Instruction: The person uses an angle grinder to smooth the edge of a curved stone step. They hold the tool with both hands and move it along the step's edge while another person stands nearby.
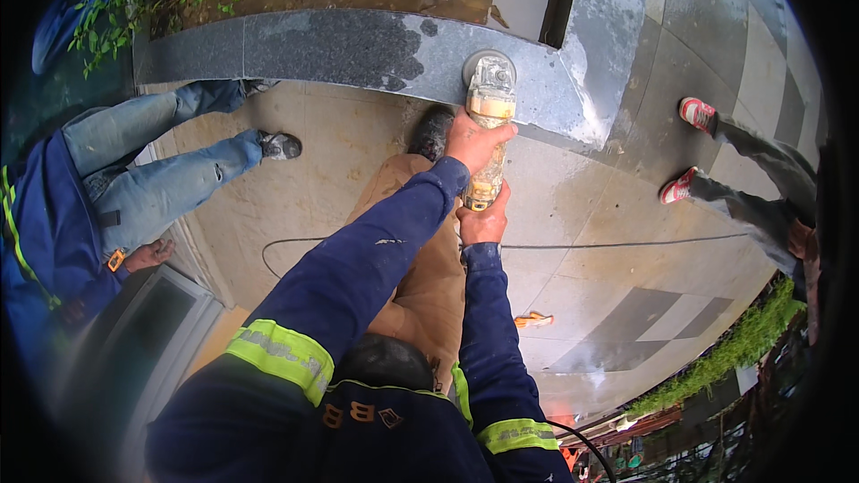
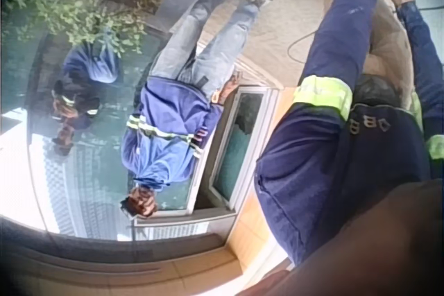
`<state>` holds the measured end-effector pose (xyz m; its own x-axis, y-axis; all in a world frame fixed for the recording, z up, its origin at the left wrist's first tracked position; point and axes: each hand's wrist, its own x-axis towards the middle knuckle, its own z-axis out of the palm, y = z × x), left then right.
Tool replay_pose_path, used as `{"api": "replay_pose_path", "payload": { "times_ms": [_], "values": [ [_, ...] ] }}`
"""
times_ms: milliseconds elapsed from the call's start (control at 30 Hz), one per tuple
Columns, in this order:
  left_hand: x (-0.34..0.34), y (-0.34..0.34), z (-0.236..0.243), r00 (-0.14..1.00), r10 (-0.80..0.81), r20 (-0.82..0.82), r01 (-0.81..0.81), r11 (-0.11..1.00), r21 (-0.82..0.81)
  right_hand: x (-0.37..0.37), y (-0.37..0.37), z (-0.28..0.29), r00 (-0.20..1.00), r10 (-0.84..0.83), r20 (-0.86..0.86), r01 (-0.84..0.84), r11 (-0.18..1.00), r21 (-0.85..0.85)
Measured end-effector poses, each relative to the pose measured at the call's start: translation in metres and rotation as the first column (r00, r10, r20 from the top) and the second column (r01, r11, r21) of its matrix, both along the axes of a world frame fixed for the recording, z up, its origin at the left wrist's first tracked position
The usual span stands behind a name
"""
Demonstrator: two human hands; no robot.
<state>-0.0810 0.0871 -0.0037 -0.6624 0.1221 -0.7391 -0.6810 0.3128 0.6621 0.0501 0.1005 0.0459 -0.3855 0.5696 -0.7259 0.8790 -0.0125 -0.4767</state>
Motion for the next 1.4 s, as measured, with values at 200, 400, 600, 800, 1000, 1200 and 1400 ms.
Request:
{"api": "replay_pose_path", "payload": {
  "times_ms": [200, 400, 600, 800, 1000, 1200, 1400],
  "values": [
    [0.015, -0.02, 0.004, 0.997, 0.076, -0.003, -0.076, 0.995, 0.07, 0.011, -0.011, 0.004, 0.997, 0.074, 0.025, -0.073, 0.997, -0.006],
    [-0.029, -0.007, -0.006, 0.993, 0.12, -0.007, -0.119, 0.989, 0.089, -0.032, 0.005, -0.005, 0.99, 0.14, 0.032, -0.141, 0.99, 0.031],
    [-0.019, -0.008, -0.008, 0.991, 0.13, 0.014, -0.131, 0.983, 0.129, -0.024, -0.004, 0.008, 0.996, 0.08, 0.026, -0.081, 0.997, 0.014],
    [-0.033, -0.007, -0.002, 0.995, 0.093, 0.027, -0.094, 0.993, 0.075, -0.034, 0.002, 0.002, 0.994, 0.101, 0.028, -0.102, 0.995, 0.02],
    [-0.016, -0.012, -0.007, 0.996, 0.086, -0.017, -0.083, 0.99, 0.115, -0.023, -0.007, 0.007, 0.998, 0.065, 0.006, -0.066, 0.998, 0.022],
    [-0.029, -0.006, -0.007, 0.995, 0.089, 0.045, -0.094, 0.99, 0.104, -0.029, 0.0, -0.004, 0.997, 0.078, 0.013, -0.078, 0.996, 0.031],
    [-0.023, -0.013, -0.006, 0.998, 0.067, 0.001, -0.067, 0.989, 0.132, -0.027, -0.013, 0.002, 0.999, 0.043, -0.006, -0.043, 0.999, 0.033]
  ]
}}
